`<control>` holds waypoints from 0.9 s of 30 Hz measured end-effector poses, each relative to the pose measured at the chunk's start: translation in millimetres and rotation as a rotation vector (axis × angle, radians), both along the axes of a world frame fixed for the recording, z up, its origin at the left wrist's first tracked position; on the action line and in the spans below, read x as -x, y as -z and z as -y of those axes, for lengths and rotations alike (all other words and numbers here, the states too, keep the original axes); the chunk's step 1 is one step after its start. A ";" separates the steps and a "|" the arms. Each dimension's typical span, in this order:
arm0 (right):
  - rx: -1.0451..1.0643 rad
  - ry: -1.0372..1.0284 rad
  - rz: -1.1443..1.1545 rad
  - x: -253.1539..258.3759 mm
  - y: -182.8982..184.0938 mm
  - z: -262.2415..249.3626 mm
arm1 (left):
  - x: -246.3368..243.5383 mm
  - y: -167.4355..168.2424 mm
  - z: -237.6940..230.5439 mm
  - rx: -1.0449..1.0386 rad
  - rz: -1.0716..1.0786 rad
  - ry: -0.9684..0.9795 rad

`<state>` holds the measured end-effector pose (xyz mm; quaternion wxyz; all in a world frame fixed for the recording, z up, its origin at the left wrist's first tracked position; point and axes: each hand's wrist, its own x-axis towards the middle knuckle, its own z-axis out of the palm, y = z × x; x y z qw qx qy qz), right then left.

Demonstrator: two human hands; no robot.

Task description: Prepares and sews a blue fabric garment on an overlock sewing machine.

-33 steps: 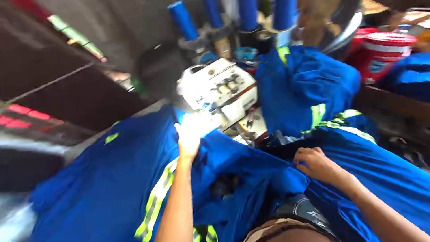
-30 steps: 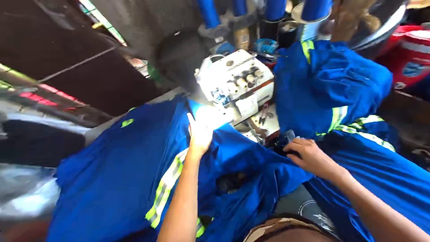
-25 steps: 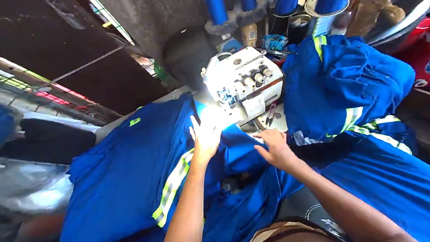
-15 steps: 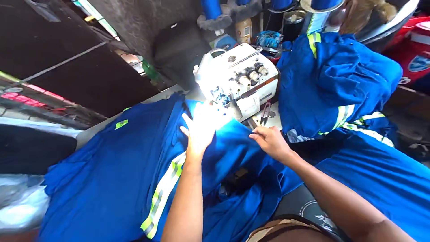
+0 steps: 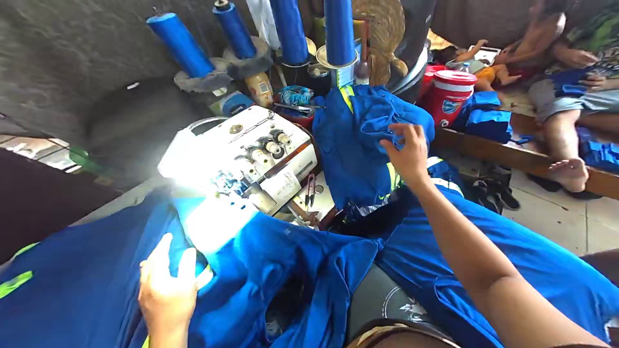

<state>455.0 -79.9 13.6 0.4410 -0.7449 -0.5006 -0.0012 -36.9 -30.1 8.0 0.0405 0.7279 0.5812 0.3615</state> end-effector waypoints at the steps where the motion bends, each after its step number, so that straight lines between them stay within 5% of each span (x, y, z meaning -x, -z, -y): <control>1: 0.036 0.047 -0.039 -13.0 -0.1 -8.0 | -0.9 -1.3 9.6 -0.057 0.045 -0.011; 4: 0.166 -0.057 -0.077 -26.4 9.8 -24.2 | -8.5 -12.8 38.9 -0.175 0.156 0.035; 8: -0.228 -0.369 -0.093 43.6 -45.6 8.6 | -34.3 -26.9 75.8 -0.217 0.276 0.425; 13: -0.408 -1.243 -0.344 153.7 -96.0 62.9 | -110.9 -40.5 114.3 -0.122 0.324 0.752; 18: -0.246 -1.943 -0.484 162.4 -112.4 58.5 | -92.9 -68.5 124.3 0.096 0.699 1.018; 20: -0.159 -1.951 -0.335 168.0 -108.8 54.9 | -79.9 -70.1 126.4 0.323 0.735 1.095; 24: -0.160 -1.466 0.185 186.5 -104.8 62.9 | -64.9 -53.0 129.9 0.362 0.625 0.937; 27: -0.185 -1.291 0.101 184.9 -95.3 47.9 | -41.7 -46.1 133.1 0.312 0.592 0.711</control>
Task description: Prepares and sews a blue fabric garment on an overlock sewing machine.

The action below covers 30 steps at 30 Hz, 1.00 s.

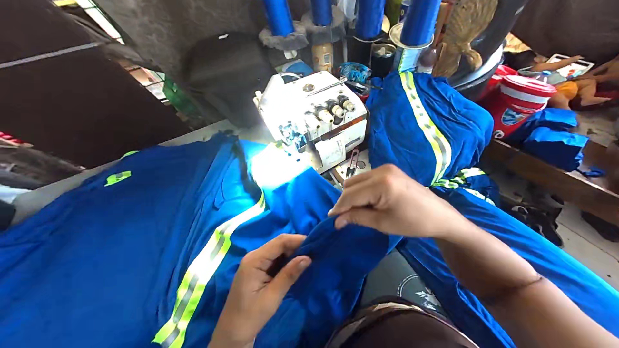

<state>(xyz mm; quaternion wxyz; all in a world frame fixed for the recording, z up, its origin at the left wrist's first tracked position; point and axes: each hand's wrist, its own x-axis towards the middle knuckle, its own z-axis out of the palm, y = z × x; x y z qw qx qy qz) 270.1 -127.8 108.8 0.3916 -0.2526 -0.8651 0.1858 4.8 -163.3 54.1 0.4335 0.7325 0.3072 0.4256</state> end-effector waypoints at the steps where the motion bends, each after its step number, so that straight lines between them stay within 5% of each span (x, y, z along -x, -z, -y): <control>1: 0.016 0.017 -0.060 -1.0 3.7 -5.0 | 8.5 1.4 1.5 0.006 -0.051 0.003; 6: -0.027 0.058 -0.234 2.0 14.7 -10.7 | 31.0 14.7 5.6 0.044 -0.110 0.082; 10: -0.017 0.000 -0.429 16.4 27.1 -12.2 | 32.3 14.6 5.5 0.029 0.017 0.004; 14: 0.020 -0.065 -0.552 32.4 34.8 -7.8 | 27.4 9.8 3.6 -0.016 0.206 0.201; 17: -0.035 -0.004 -0.402 29.3 33.8 -8.2 | 27.7 9.1 3.0 -0.013 0.277 0.199; 22: -0.137 -0.056 -0.128 39.2 25.5 -1.5 | -5.2 10.3 -1.4 -0.056 0.094 0.012; 26: -0.185 0.008 -0.193 44.1 13.1 -3.1 | -33.4 -4.0 -2.4 -0.132 0.208 -0.072; 30: -0.192 0.141 -0.149 18.2 3.4 -20.0 | -5.7 1.4 -7.0 -0.035 -0.044 -0.120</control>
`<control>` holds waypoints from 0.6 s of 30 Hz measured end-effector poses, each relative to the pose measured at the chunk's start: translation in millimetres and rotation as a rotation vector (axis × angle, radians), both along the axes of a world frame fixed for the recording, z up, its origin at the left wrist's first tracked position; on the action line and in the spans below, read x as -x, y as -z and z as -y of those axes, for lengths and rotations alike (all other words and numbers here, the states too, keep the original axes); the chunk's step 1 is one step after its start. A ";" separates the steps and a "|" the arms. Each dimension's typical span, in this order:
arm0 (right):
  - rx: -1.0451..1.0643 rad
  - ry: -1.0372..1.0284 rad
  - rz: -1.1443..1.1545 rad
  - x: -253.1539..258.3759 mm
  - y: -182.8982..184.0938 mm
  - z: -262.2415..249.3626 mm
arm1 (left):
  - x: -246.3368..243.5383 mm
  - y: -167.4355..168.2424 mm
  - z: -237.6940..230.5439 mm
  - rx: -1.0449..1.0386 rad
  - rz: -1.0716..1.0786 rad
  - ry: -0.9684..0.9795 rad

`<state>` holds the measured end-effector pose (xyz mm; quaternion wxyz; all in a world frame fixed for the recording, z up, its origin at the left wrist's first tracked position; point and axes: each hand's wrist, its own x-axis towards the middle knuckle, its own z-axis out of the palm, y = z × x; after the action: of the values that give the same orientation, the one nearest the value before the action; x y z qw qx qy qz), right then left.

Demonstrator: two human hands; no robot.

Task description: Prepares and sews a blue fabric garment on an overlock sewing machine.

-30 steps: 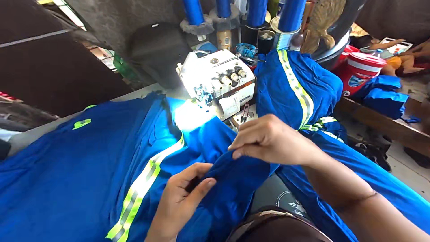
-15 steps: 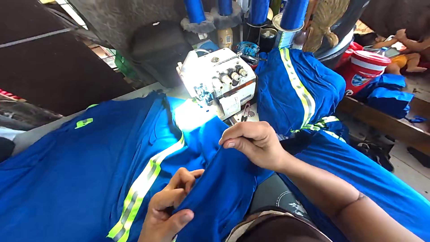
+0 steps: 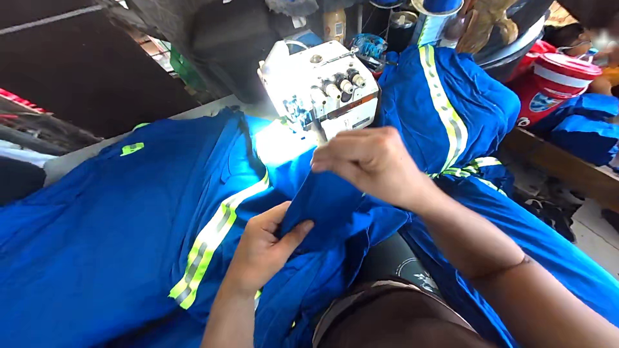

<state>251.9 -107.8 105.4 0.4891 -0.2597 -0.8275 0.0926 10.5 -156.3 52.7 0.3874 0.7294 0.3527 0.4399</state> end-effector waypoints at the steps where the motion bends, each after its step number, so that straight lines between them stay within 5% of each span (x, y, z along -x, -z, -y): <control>1: 0.018 0.017 -0.008 -6.6 -2.8 -3.7 | 9.5 3.1 -1.3 0.013 -0.045 -0.020; 4: 0.094 -0.060 0.073 -14.7 -5.7 -11.5 | 37.8 -0.8 -3.6 -0.011 0.045 -0.096; 10: 0.555 -0.013 0.773 6.5 21.1 -25.5 | 81.7 -59.3 10.6 -0.161 0.157 -0.168; 12: 0.604 0.071 0.720 -18.1 33.0 -39.3 | 101.3 -75.8 13.0 -0.259 0.094 -0.221; 15: 0.383 0.153 0.428 -85.4 33.9 -21.9 | 127.2 -76.4 25.1 -0.261 -0.164 -0.186; 18: 0.278 0.003 0.416 -153.1 11.6 41.8 | 141.2 -61.6 51.5 -0.024 -0.386 0.264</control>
<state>405.0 -149.5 93.8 0.2677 -0.3391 -0.8894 0.1492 -130.7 -207.7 114.3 0.3584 0.8443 0.3165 0.2418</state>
